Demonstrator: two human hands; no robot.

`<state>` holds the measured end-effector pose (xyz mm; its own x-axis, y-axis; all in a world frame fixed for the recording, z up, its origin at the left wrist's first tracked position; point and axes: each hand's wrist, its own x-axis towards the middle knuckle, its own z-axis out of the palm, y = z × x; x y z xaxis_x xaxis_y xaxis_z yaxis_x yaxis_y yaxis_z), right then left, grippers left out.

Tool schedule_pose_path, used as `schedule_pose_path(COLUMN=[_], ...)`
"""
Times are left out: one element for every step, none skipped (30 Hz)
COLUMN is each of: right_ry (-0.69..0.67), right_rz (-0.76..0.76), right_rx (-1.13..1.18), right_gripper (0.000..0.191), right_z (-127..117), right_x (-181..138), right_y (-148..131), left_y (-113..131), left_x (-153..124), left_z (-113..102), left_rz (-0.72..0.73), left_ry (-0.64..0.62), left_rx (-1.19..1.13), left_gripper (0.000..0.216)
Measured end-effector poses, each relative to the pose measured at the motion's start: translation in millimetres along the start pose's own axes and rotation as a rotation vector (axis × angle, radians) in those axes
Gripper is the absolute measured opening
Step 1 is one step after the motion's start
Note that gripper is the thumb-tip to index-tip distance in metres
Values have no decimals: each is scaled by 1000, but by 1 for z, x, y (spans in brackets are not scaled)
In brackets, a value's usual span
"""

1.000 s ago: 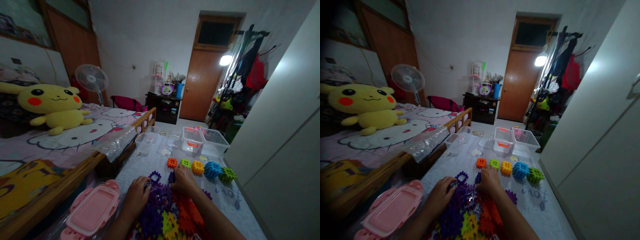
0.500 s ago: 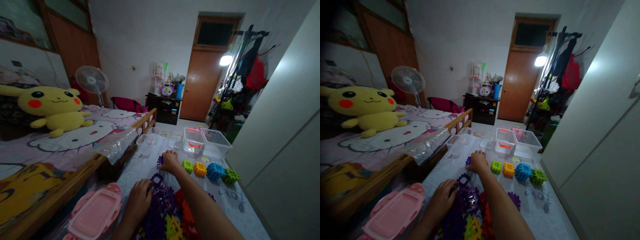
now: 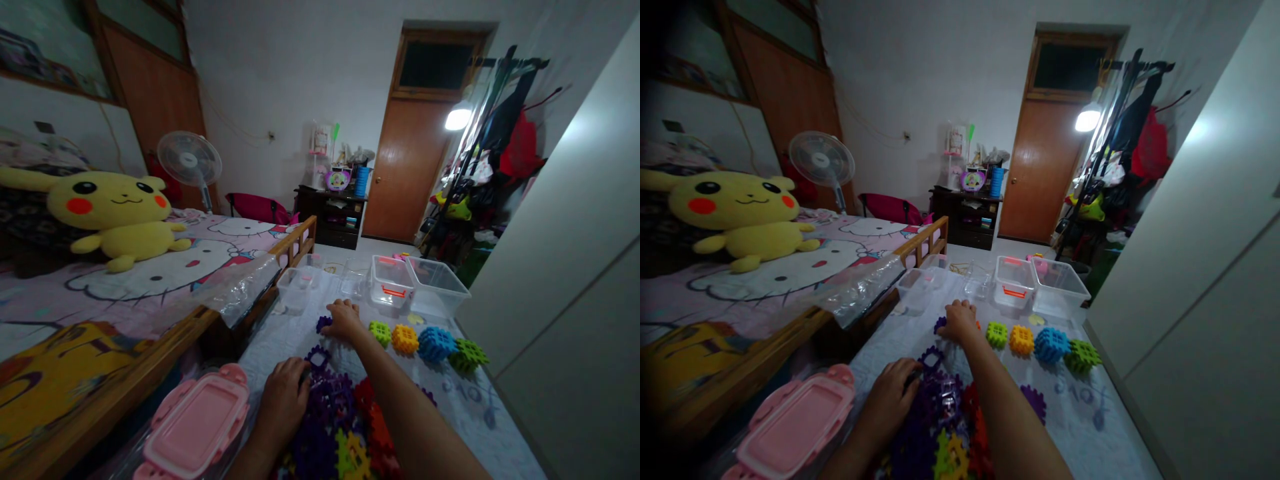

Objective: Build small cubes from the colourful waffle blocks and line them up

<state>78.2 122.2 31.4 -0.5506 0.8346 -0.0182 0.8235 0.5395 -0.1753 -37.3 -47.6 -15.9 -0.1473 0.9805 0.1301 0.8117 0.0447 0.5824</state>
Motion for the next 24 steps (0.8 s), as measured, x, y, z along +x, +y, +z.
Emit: schedule_pose_path(right_ry=[26,48,62,64,53,33,8,-16,-33,-41,-43,-39,-33,-28,-24,-24,-26,-28,-29,-29,-27,-22,-14,-4], right_rz=[-6,-14,-25,-38,-51,-63,-73,-79,-82,-81,-75,-65,-52,-36,-20,-5,10,24,35,43,46,46,43,39], right_rx=[21,43,64,85,103,119,133,144,154,163,172,183,195,210,226,243,261,278,294,309,322,331,336,334], right_gripper=[53,50,44,37,29,24,20,18,19,24,30,34,37,40,42,43,43,42,38,33,28,22,18,15], right_z=[-5,-9,-13,-15,-15,-13,-10,-5,1,8,14,20,25,29,32,34,35,34,33,30,26,22,17,12], right_x=[-5,-11,-17,-24,-31,-38,-45,-51,-56,-60,-63,-65,-66,-66,-66,-65,-63,-62,-61,-60,-59,-59,-59,-61], right_y=[3,6,8,9,10,8,6,3,-1,-5,-9,-13,-16,-18,-20,-21,-21,-20,-19,-17,-15,-11,-6,0], left_y=[0,0,-1,-1,-1,-2,-2,-2,-2,-2,-2,-2,-2,-2,-2,-2,-2,-2,-2,-2,-2,-2,-3,-3], left_x=[0,0,0,0,1,1,2,2,3,3,3,3,3,3,2,2,2,1,1,1,1,1,1,1], left_z=[0,0,0,0,0,0,0,0,0,-1,-1,-2,-2,-2,-3,-3,-3,-3,-3,-3,-3,-3,-3,-3], left_rz=[-1,-3,-4,-7,-10,-13,-16,-19,-20,-22,-24,-26,-25,-24,-21,-19,-16,-14,-12,-10,-10,-11,-15,-21], left_ry=[-2,-3,-2,1,5,9,12,13,14,13,13,13,13,12,13,14,13,12,13,17,25,38,52,67], left_rx=[-5,-12,-20,-28,-36,-44,-51,-58,-63,-68,-71,-73,-74,-76,-78,-80,-84,-92,-103,-118,-135,-150,-162,-169], left_gripper=[26,26,26,26,26,27,27,27,28,29,29,30,31,31,31,31,31,31,31,31,32,33,33,34])
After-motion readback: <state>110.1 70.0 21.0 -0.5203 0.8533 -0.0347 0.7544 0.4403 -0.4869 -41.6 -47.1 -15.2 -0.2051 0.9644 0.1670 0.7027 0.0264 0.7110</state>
